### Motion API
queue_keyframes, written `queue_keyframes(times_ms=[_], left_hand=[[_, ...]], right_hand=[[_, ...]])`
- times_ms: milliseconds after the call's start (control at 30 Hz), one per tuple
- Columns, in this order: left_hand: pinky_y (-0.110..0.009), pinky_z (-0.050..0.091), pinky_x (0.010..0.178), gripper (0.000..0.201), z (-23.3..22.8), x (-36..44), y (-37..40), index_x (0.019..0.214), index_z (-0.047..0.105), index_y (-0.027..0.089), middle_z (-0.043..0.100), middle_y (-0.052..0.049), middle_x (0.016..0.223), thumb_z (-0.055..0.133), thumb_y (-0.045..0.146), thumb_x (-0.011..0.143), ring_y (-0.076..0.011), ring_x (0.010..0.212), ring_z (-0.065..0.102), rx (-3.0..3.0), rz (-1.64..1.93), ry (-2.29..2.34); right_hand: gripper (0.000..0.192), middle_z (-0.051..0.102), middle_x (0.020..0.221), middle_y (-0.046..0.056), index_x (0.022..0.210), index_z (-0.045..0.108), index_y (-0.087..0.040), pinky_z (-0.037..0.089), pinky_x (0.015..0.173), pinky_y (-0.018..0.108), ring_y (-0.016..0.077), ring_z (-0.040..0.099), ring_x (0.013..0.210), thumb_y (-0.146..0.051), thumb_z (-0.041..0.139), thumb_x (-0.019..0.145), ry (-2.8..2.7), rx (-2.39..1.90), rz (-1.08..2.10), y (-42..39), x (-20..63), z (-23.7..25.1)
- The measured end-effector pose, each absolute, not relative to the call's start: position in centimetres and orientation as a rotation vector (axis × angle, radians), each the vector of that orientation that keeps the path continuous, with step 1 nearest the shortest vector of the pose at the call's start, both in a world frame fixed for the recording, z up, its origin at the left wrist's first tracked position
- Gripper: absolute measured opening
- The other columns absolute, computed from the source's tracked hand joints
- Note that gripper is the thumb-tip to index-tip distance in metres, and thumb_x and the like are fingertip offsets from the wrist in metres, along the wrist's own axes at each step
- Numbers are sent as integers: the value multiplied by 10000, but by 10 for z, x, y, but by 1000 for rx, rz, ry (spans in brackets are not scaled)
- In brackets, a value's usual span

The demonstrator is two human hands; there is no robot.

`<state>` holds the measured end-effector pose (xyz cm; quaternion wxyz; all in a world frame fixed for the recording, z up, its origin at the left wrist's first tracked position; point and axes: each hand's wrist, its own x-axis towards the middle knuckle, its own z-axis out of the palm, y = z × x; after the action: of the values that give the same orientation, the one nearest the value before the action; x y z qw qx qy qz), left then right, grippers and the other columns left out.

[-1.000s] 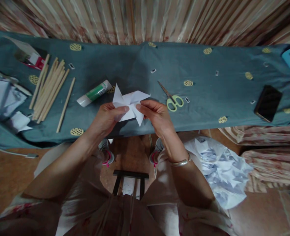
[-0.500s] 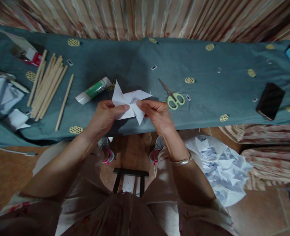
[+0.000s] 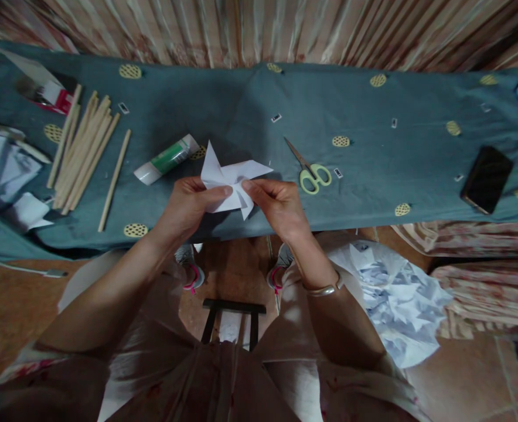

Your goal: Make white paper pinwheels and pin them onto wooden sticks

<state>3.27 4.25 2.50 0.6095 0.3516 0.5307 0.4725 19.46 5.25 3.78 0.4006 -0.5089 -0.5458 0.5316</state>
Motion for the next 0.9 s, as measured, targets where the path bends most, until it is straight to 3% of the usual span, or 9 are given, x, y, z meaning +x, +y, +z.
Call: queue_keyframes(times_ms=[267, 500, 700, 900], left_hand=[[-224, 467, 587, 141, 23, 32, 43, 682, 756, 157, 739, -12, 710, 787, 259, 589, -118, 613, 610, 808, 1097, 1217], [-230, 468, 575, 160, 24, 32, 42, 685, 755, 163, 733, -14, 706, 802, 280, 587, -136, 630, 626, 825, 1085, 1231], [-237, 471, 570, 116, 25, 34, 41, 672, 751, 169, 727, -14, 693, 795, 252, 604, -154, 654, 638, 821, 1074, 1261], [-236, 467, 571, 103, 25, 34, 41, 677, 754, 173, 728, -13, 700, 788, 244, 610, -151, 652, 634, 822, 1074, 1270]], right_hand=[[308, 465, 514, -49, 607, 703, -181, 311, 481, 232, 68, 356, 505, -454, 731, 746, -1407, -1312, 1326, 51, 196, 39], [350, 521, 547, -36, 591, 672, -182, 318, 495, 236, 82, 403, 535, -503, 787, 670, -1366, -1306, 1348, 51, 194, 39], [448, 392, 506, -55, 506, 554, -186, 234, 464, 237, 71, 320, 513, -536, 790, 658, -1409, -1332, 1286, 50, 193, 38], [449, 424, 506, -52, 511, 559, -187, 246, 458, 231, 71, 339, 510, -542, 798, 645, -1398, -1327, 1288, 50, 192, 38]])
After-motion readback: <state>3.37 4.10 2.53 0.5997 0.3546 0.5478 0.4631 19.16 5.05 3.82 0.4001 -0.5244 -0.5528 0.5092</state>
